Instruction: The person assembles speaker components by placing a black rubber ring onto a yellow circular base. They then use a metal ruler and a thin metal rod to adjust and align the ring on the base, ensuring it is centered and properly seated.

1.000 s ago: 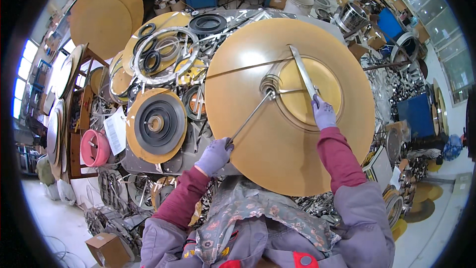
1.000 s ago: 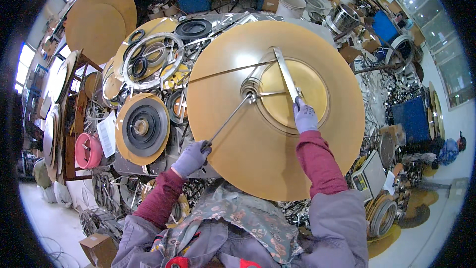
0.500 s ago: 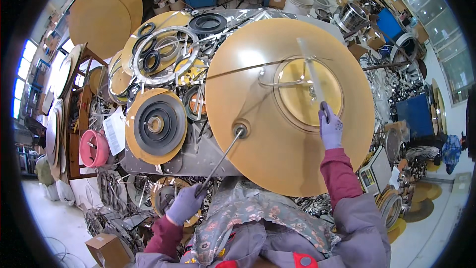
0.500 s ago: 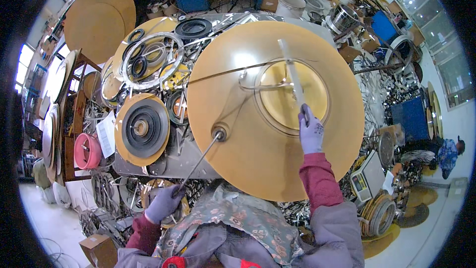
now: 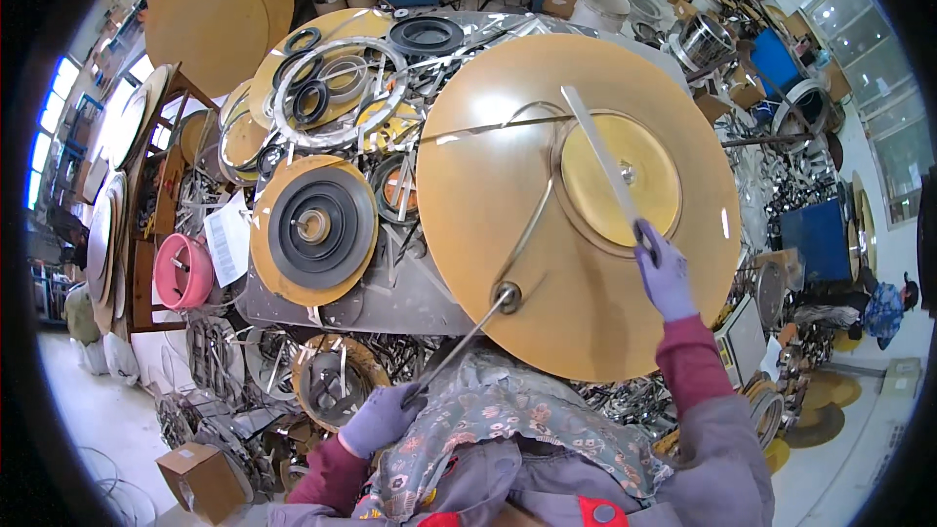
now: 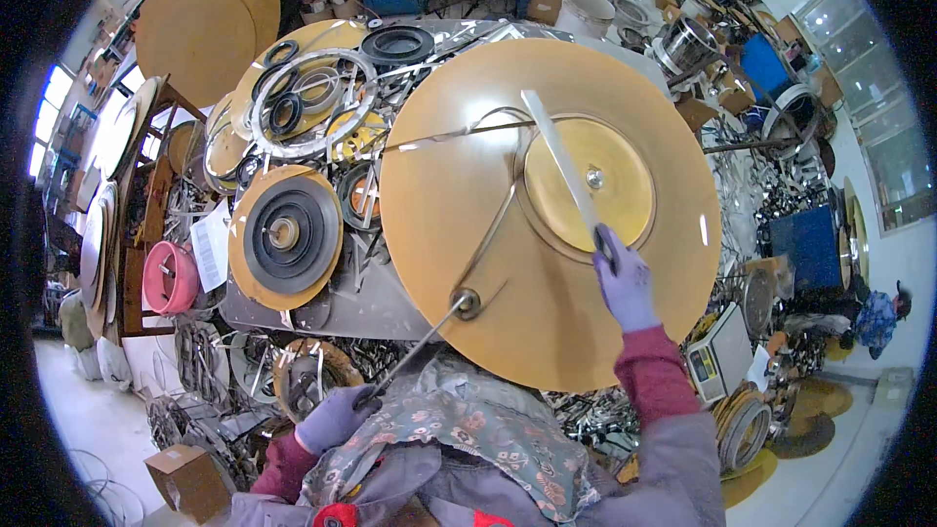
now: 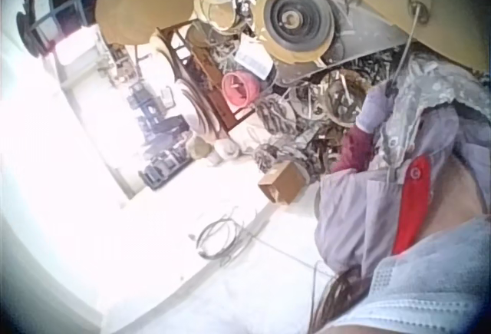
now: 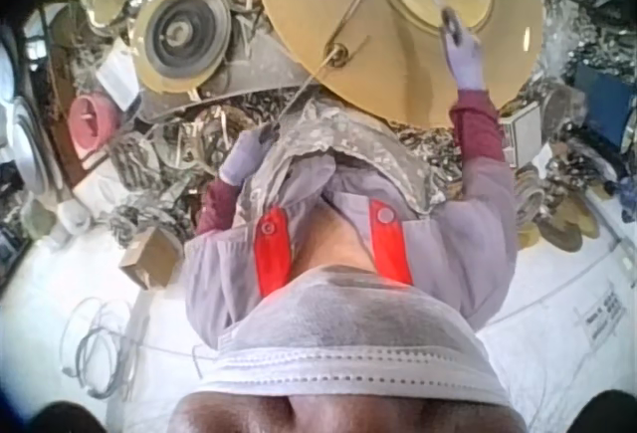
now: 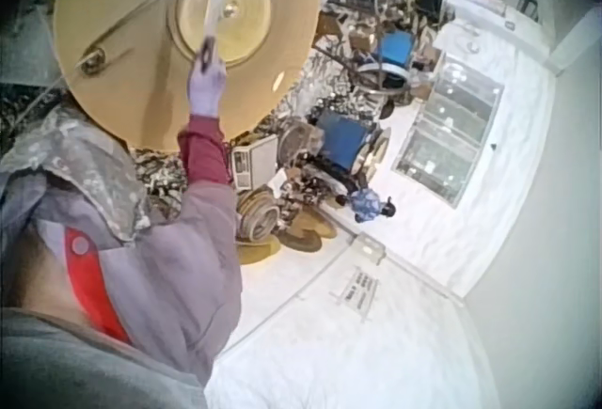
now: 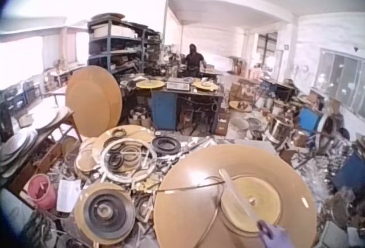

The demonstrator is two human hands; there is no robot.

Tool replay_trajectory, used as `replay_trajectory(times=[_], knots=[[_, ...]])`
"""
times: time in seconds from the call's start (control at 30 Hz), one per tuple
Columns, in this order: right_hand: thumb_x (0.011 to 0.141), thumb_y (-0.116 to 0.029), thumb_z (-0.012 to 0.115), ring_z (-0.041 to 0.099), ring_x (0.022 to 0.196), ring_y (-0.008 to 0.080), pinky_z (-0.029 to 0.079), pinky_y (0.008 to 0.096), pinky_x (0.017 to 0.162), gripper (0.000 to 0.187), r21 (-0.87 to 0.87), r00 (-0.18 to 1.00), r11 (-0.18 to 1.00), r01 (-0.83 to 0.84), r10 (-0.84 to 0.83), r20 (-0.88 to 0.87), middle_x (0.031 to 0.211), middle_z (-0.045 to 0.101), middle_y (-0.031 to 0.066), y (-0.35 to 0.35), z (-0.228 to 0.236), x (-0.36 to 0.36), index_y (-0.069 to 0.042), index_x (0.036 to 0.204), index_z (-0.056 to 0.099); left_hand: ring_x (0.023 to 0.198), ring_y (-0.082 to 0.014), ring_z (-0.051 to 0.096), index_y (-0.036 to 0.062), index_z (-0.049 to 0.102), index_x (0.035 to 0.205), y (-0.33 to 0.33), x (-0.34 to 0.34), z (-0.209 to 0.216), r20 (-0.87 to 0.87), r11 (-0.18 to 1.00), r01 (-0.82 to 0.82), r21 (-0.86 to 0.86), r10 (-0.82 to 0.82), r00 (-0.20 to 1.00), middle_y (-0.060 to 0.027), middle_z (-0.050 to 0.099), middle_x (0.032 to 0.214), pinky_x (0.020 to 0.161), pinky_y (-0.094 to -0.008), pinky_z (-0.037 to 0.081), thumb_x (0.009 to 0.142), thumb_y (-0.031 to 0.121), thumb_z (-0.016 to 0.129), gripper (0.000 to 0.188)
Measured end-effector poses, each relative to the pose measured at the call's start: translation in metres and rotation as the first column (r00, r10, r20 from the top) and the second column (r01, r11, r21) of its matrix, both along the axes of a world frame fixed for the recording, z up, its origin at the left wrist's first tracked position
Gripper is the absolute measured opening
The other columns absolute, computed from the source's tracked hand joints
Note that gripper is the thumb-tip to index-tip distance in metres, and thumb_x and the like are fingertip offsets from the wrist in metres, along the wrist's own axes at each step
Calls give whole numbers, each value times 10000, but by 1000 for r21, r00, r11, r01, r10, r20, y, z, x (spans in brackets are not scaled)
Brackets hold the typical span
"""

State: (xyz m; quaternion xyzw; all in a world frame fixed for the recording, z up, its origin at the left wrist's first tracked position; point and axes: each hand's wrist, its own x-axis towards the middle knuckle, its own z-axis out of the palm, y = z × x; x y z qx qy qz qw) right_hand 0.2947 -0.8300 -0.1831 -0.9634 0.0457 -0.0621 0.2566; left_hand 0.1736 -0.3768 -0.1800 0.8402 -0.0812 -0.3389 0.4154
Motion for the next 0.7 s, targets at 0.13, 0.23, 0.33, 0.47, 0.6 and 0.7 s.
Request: replay_trajectory(times=[0.13, 0.23, 0.33, 0.47, 0.6, 0.7], knots=[[920, -235, 553, 620, 877, 356, 485, 445, 792, 354, -45, 997, 999, 21, -17, 81, 930, 640, 198, 17, -36, 71, -165, 1266, 565, 788, -407, 636, -17, 620, 982, -14, 42, 12, 56, 998, -19, 58, 16, 998, -235, 646, 820, 670, -439, 490, 895, 155, 562, 201], [931, -262, 537, 622, 894, 358, 487, 455, 808, 348, -168, 998, 984, 59, -59, 4, 943, 645, 195, 11, -69, 96, -168, 1266, 561, 826, -427, 613, -11, 618, 986, -13, 67, -20, 314, 999, 11, 47, -26, 949, -234, 644, 850, 723, -465, 484, 902, 195, 561, 230], [928, -267, 541, 627, 894, 364, 489, 462, 814, 351, -221, 992, 972, 78, -97, -76, 958, 658, 200, -12, -92, 100, -150, 1258, 570, 848, -423, 614, -3, 624, 990, -30, 104, -32, 199, 992, 1, 126, -26, 980, -230, 648, 866, 756, -473, 483, 911, 224, 551, 252], [907, -246, 570, 643, 873, 366, 493, 460, 801, 344, -213, 995, 973, 91, -99, -31, 934, 668, 210, -29, -95, 100, -108, 1219, 608, 842, -408, 625, -4, 625, 974, -47, 140, -56, 208, 997, 15, 82, -32, 978, -230, 651, 859, 757, -470, 486, 922, 237, 533, 263], [903, -241, 575, 641, 883, 369, 494, 456, 803, 340, -217, 987, 968, 128, -147, -73, 950, 665, 214, -32, -85, 94, -99, 1210, 616, 831, -392, 641, -19, 627, 959, -67, 164, -43, 135, 999, 7, 51, -14, 991, -231, 655, 822, 751, -467, 491, 917, 221, 539, 259], [901, -238, 578, 639, 884, 371, 496, 450, 800, 341, -201, 990, 975, 95, -115, -86, 951, 664, 216, -23, -83, 92, -98, 1210, 616, 824, -391, 643, -27, 625, 952, -72, 170, -64, 258, 999, -9, 43, -2, 966, -233, 654, 800, 743, -465, 492, 912, 217, 547, 259]])
